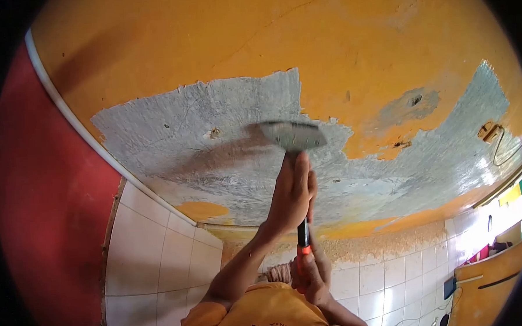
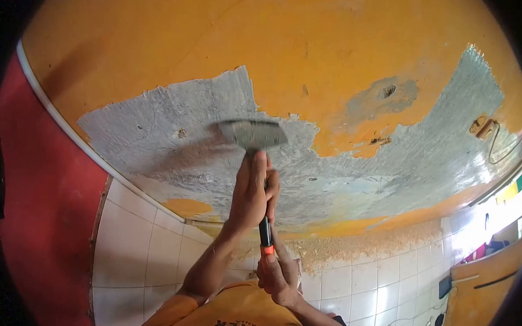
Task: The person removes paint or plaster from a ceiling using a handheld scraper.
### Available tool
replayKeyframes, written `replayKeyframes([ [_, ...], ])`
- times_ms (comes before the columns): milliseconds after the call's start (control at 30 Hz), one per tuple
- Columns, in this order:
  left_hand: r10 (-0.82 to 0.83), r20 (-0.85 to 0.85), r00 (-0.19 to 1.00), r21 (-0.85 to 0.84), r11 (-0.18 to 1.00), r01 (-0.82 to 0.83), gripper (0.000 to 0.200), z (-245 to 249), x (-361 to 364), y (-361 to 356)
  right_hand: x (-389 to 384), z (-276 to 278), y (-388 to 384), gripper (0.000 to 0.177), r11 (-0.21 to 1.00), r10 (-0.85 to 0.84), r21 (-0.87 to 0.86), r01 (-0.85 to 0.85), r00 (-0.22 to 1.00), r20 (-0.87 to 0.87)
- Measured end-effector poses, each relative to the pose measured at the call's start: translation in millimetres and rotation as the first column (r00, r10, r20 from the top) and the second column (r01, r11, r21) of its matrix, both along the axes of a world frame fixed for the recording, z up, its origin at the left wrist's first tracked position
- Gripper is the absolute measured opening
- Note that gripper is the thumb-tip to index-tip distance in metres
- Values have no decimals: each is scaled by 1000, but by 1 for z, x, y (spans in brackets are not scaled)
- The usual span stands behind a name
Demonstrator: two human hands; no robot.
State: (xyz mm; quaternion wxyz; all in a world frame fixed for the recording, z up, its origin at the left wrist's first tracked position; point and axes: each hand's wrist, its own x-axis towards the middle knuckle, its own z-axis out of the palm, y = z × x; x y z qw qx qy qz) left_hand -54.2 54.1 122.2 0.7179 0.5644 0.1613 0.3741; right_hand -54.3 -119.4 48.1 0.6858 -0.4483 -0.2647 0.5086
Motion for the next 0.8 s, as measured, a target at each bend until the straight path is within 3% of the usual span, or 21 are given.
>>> replayKeyframes([
  [133,-4,6,1000,31,1000,4,40,14,-2,4,-3,10,4,74,1000,-25,11,24,999,38],
  [200,25,-10,1000,38,999,-25,40,-11,-3,6,-4,-10,10,72,999,-42,-2,43,992,121],
  [300,52,-55,997,31,998,-50,40,-26,-1,2,-5,-22,9,68,998,-63,29,60,992,107],
  [433,6,-17,1000,3,1000,-6,40,22,3,1,-4,18,4,68,996,-87,30,84,988,126],
  [667,-5,19,1000,55,998,4,37,-25,4,1,-2,0,2,68,997,-74,32,70,978,194],
  [800,-1,24,1000,38,999,0,37,11,10,-1,-3,21,-1,68,993,-109,62,100,978,175],
])
